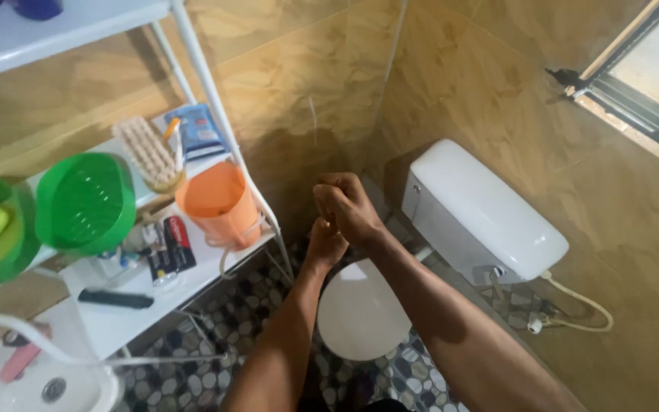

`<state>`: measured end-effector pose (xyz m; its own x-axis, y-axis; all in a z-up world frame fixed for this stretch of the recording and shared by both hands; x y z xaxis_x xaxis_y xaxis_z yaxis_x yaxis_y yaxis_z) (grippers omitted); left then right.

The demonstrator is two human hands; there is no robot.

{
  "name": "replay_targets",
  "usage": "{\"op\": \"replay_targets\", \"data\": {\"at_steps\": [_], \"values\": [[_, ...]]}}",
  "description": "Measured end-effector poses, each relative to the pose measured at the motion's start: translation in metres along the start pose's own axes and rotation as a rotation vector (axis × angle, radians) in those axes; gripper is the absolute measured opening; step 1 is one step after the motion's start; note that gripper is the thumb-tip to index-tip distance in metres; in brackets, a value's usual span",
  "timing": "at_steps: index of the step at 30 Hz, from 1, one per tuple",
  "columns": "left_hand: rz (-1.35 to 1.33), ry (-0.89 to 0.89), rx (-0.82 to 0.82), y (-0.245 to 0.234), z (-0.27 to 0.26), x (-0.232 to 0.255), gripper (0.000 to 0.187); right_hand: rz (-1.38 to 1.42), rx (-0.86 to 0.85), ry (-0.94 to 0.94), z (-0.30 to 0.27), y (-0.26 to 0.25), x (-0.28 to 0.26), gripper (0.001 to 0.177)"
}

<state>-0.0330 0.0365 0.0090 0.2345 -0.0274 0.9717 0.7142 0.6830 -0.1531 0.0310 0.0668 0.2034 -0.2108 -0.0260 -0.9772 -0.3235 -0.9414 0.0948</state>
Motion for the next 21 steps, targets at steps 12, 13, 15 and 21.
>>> {"op": "replay_targets", "data": {"at_steps": [12, 13, 15, 21], "values": [[0.309, -0.292, 0.287, -0.031, -0.083, -0.010, 0.059, 0.228, -0.155, 0.009, -0.018, 0.052, 0.055, 0.033], [0.311, -0.293, 0.298, -0.033, -0.084, -0.009, 0.059, 0.230, -0.165, 0.009, -0.021, 0.052, 0.051, 0.033], [0.339, -0.303, 0.286, -0.035, -0.087, -0.009, 0.062, 0.239, -0.068, 0.058, -0.027, 0.046, 0.047, 0.035], [0.191, -0.304, 0.235, -0.036, -0.086, 0.057, 0.059, 0.223, -0.056, 0.029, -0.034, 0.052, 0.015, 0.034]]}}
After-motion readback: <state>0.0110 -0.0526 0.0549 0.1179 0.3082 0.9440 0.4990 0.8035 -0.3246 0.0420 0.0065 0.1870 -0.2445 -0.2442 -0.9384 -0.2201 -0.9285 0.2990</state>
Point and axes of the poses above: each hand's wrist, its own z-axis towards the middle knuckle, its own y-axis out of the palm, x = y × z, the point moved 5 cm from there along z, towards the middle knuckle, and after that the axes turned 3 degrees about z, right-handed, at the moved point
